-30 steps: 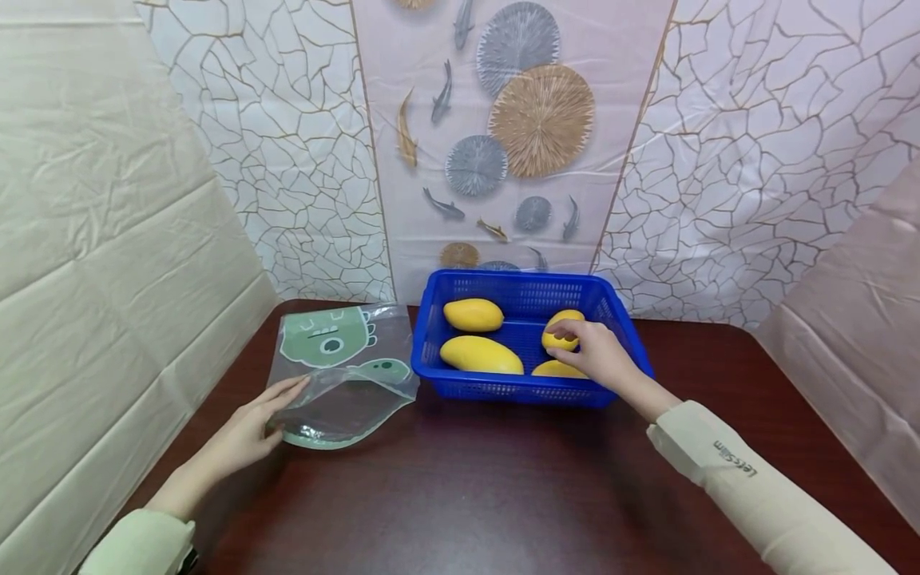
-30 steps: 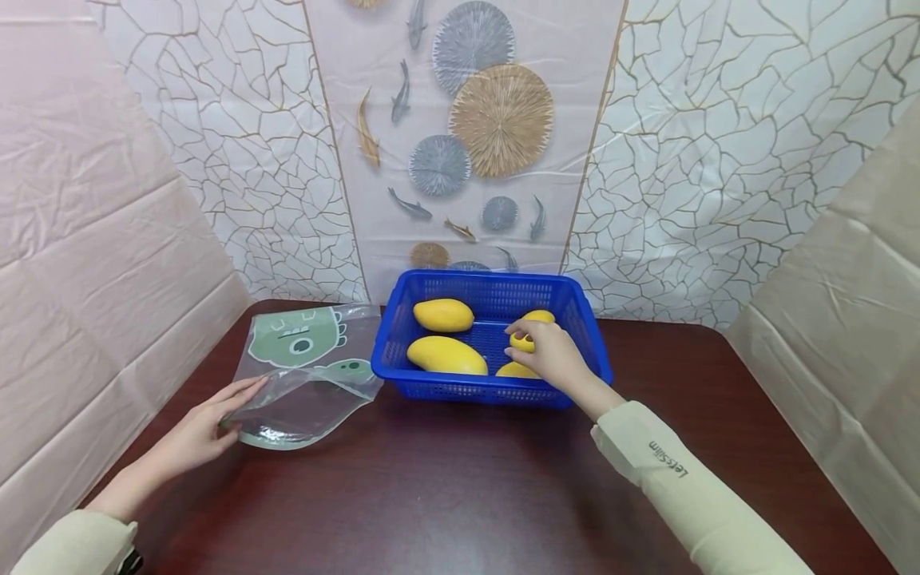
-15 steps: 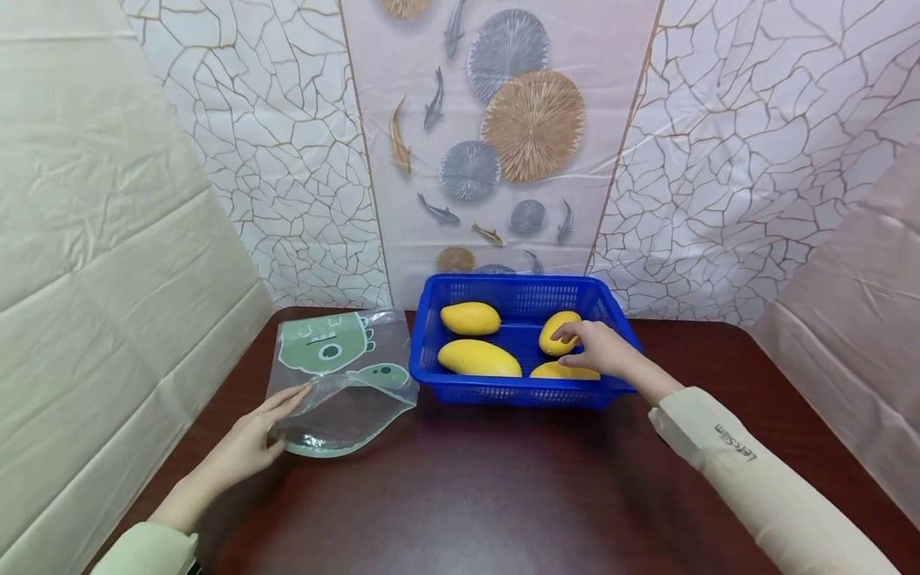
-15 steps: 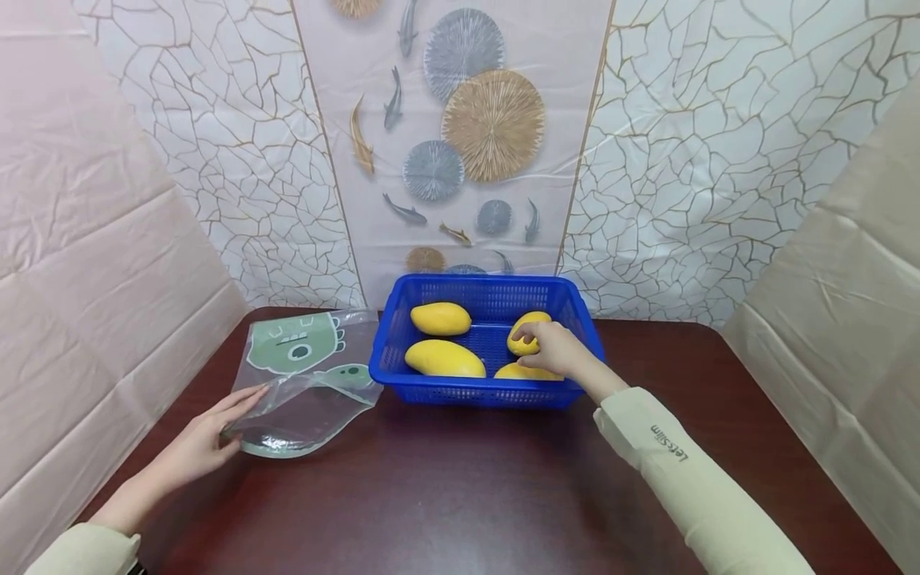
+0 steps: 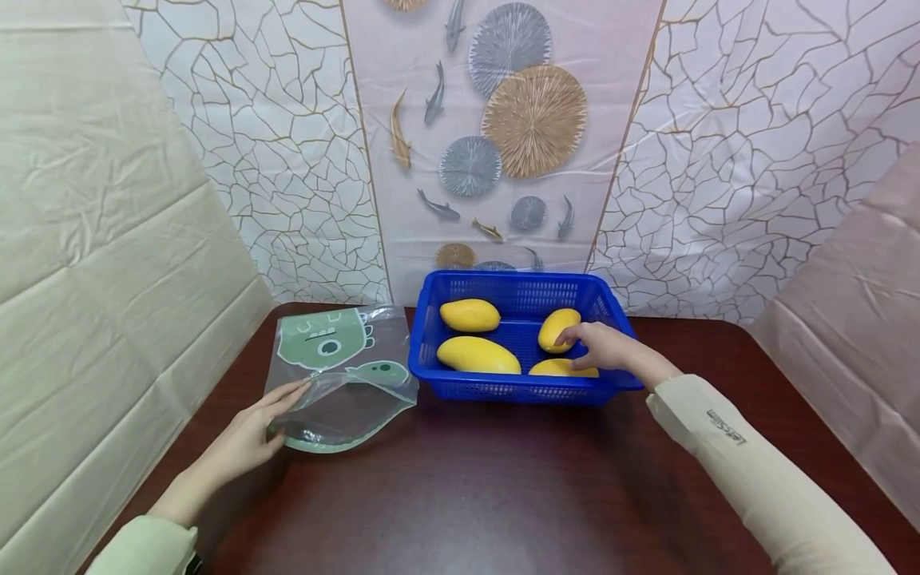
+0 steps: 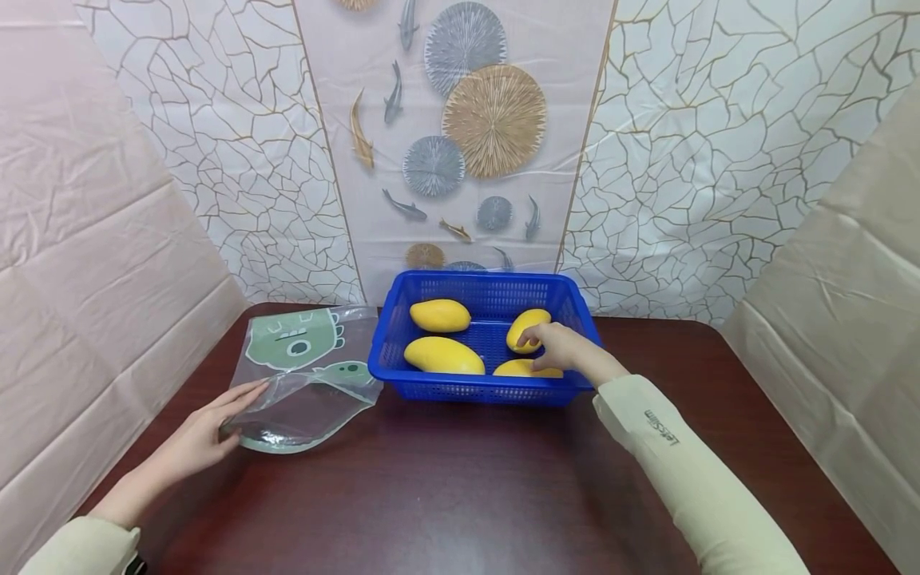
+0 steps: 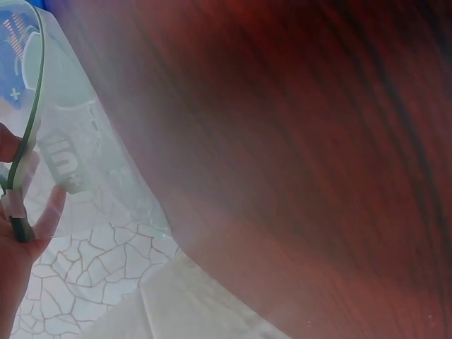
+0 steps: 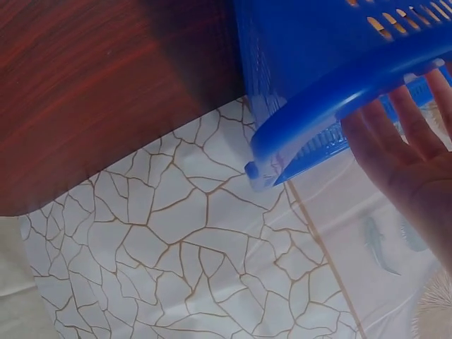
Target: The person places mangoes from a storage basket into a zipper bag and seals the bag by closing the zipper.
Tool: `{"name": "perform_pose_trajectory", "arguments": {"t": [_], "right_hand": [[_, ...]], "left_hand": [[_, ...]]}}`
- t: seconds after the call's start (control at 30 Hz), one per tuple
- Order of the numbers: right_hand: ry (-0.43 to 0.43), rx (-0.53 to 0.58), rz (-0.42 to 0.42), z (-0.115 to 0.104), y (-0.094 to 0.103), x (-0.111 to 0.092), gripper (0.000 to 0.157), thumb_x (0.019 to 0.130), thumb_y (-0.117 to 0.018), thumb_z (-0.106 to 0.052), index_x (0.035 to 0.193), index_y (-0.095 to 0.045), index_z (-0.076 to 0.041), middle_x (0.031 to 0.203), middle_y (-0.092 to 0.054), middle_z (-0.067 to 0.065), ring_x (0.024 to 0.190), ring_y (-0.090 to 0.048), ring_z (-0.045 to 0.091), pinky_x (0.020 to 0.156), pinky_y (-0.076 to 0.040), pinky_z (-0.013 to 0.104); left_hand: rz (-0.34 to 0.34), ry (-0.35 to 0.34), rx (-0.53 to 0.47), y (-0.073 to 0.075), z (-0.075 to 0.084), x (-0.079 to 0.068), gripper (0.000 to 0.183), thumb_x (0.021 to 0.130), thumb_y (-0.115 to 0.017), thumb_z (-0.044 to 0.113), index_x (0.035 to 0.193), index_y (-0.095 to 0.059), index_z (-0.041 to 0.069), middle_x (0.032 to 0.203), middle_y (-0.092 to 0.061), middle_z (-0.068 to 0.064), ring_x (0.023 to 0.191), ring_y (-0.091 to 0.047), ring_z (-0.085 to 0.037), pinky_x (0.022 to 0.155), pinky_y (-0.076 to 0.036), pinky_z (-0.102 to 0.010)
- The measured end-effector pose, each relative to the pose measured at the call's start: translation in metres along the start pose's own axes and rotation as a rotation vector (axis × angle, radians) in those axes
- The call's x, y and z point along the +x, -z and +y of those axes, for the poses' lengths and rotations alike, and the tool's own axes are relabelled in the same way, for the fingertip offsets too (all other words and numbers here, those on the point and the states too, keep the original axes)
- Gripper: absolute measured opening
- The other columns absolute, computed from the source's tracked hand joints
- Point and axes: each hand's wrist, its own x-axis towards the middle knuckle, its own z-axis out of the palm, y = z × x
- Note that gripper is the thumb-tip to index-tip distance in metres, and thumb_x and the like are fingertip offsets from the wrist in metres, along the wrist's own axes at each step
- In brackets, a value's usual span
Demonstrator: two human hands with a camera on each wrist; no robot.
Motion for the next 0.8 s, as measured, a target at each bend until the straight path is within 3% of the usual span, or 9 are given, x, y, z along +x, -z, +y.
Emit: {"name": "perform_pose_trajectory", "arguments": {"t": [0.23, 0.33, 0.47, 0.6, 0.8], "right_hand": [[-0.021, 0.029, -0.075, 0.003, 0.0, 0.006, 0.043, 0.082, -0.067, -0.002, 0.123, -0.056, 0.005, 0.124, -0.059, 0.023, 0.117, -0.052, 0.04, 0.094, -0.046, 0.047], [-0.03, 0.033, -0.096, 0.005, -0.004, 0.007, 0.045, 0.082, -0.065, 0.0, 0.126, -0.054, 0.004, 0.127, -0.057, 0.023, 0.118, -0.051, 0.04, 0.089, -0.05, 0.043], [-0.038, 0.057, -0.127, 0.01, -0.006, 0.006, 0.048, 0.083, -0.063, 0.002, 0.129, -0.051, 0.002, 0.13, -0.054, 0.025, 0.1, -0.061, 0.032, 0.071, -0.054, 0.032], [-0.016, 0.061, -0.15, 0.014, -0.005, 0.006, 0.05, 0.083, -0.063, 0.003, 0.131, -0.05, 0.001, 0.133, -0.051, 0.026, 0.085, -0.061, 0.024, 0.066, -0.052, 0.03], [0.034, -0.003, -0.17, 0.018, -0.008, 0.007, 0.05, 0.084, -0.064, 0.001, 0.132, -0.05, 0.002, 0.135, -0.051, 0.021, 0.116, -0.053, 0.037, 0.092, -0.047, 0.045]], "left_hand": [[-0.02, 0.021, 0.004, 0.001, -0.001, 0.002, 0.082, 0.058, -0.066, -0.019, 0.135, -0.05, 0.003, 0.135, -0.048, -0.016, 0.072, -0.046, -0.007, 0.05, -0.035, -0.012], [-0.02, 0.017, 0.004, 0.0, -0.001, 0.002, 0.082, 0.058, -0.065, -0.019, 0.135, -0.05, 0.003, 0.135, -0.048, -0.017, 0.073, -0.048, -0.01, 0.05, -0.035, -0.011], [-0.024, 0.016, -0.002, 0.0, 0.0, 0.002, 0.081, 0.057, -0.065, -0.02, 0.134, -0.05, 0.001, 0.134, -0.048, -0.018, 0.076, -0.051, -0.016, 0.051, -0.036, -0.011], [-0.034, 0.031, 0.004, 0.0, 0.001, 0.002, 0.083, 0.058, -0.065, -0.02, 0.135, -0.049, 0.003, 0.135, -0.047, -0.017, 0.071, -0.048, -0.01, 0.051, -0.036, -0.013], [-0.022, 0.013, 0.013, 0.0, 0.001, 0.002, 0.084, 0.056, -0.066, -0.02, 0.135, -0.05, 0.003, 0.134, -0.048, -0.016, 0.077, -0.05, -0.014, 0.052, -0.036, -0.012]]}}
